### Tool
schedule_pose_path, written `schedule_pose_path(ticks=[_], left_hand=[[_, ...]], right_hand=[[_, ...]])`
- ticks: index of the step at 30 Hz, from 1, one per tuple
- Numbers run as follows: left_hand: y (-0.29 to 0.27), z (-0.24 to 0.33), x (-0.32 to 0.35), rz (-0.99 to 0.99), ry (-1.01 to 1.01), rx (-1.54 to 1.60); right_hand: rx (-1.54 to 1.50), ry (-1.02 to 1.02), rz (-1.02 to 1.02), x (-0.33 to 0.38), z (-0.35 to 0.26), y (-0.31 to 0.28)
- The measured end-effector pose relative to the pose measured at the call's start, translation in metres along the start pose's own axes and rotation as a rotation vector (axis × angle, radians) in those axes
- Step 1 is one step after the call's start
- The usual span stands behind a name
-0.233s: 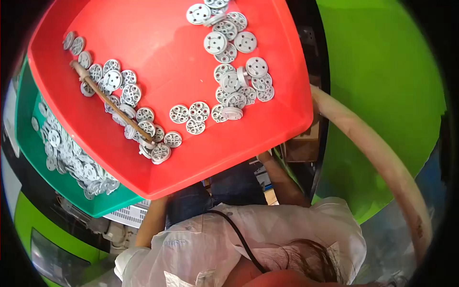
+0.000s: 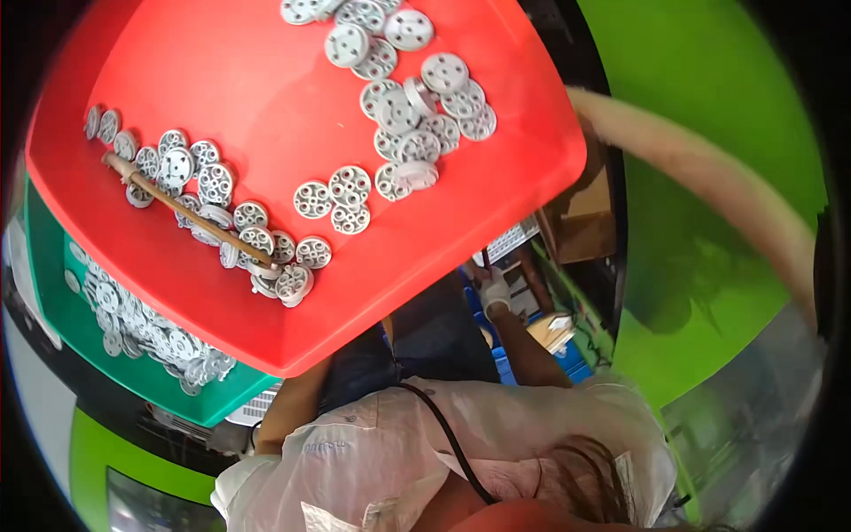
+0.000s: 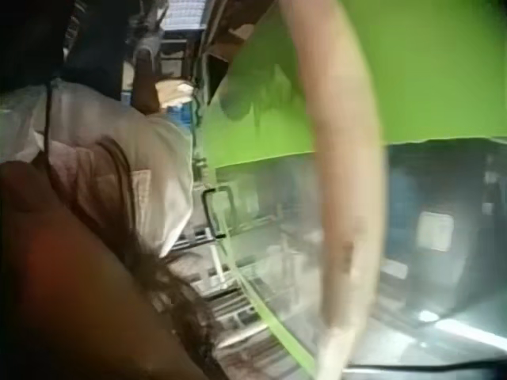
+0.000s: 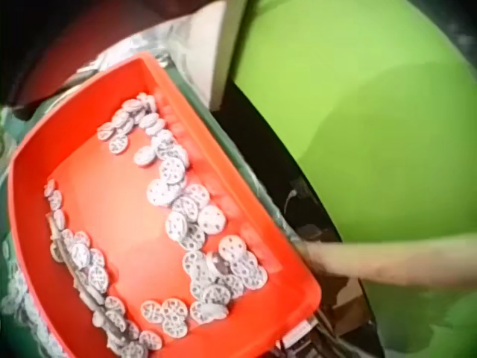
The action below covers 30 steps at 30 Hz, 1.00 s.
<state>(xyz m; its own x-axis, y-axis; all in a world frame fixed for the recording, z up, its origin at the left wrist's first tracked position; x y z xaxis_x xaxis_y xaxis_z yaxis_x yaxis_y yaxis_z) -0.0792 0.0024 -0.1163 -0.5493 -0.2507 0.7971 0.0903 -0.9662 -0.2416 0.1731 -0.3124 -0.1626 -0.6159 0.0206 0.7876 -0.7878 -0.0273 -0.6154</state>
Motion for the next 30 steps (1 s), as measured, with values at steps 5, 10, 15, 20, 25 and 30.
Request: schedule_pose_path(ticks=[5,10,15,20,25,30], left_hand=[[-0.035,0.055,0.012,-0.121,-0.039,-0.428],[-0.021,0.028,0.016,-0.157,-0.102,-0.605],[-0.021,0.017,0.029,-0.183,-0.060,-0.731],[-0.009,0.015,0.030,-0.195,-0.030,-0.827],[0.014,0.013,0.026,-0.186,0.013,-0.891],[0.049,0.029,-0.007,-0.188,0.136,-0.999]], right_hand=[[0.067,0.127,0.134,0.086,0.022,0.027],[0.003,0.083,0.398,0.105,0.027,0.049],[-0.130,0.227,0.449,0.115,0.030,0.046],[-0.176,0.288,0.525,0.124,0.062,0.052],[-0.201,0.524,0.480,0.135,0.157,0.086],[-0.335,0.523,0.567,0.150,0.190,0.093]])
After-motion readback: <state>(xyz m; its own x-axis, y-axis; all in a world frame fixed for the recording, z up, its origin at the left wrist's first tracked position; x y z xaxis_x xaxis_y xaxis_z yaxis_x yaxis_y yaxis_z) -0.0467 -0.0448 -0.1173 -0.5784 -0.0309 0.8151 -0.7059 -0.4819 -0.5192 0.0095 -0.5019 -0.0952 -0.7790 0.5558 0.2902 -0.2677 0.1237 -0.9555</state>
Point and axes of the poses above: each hand's wrist, its own x-axis away from the middle knuckle, its own y-axis out of the palm, z = x × y, the point moved 1 cm from there along -x, towards the middle knuckle, and after that the axes turned 9 degrees about x, right-handed, at the moved point
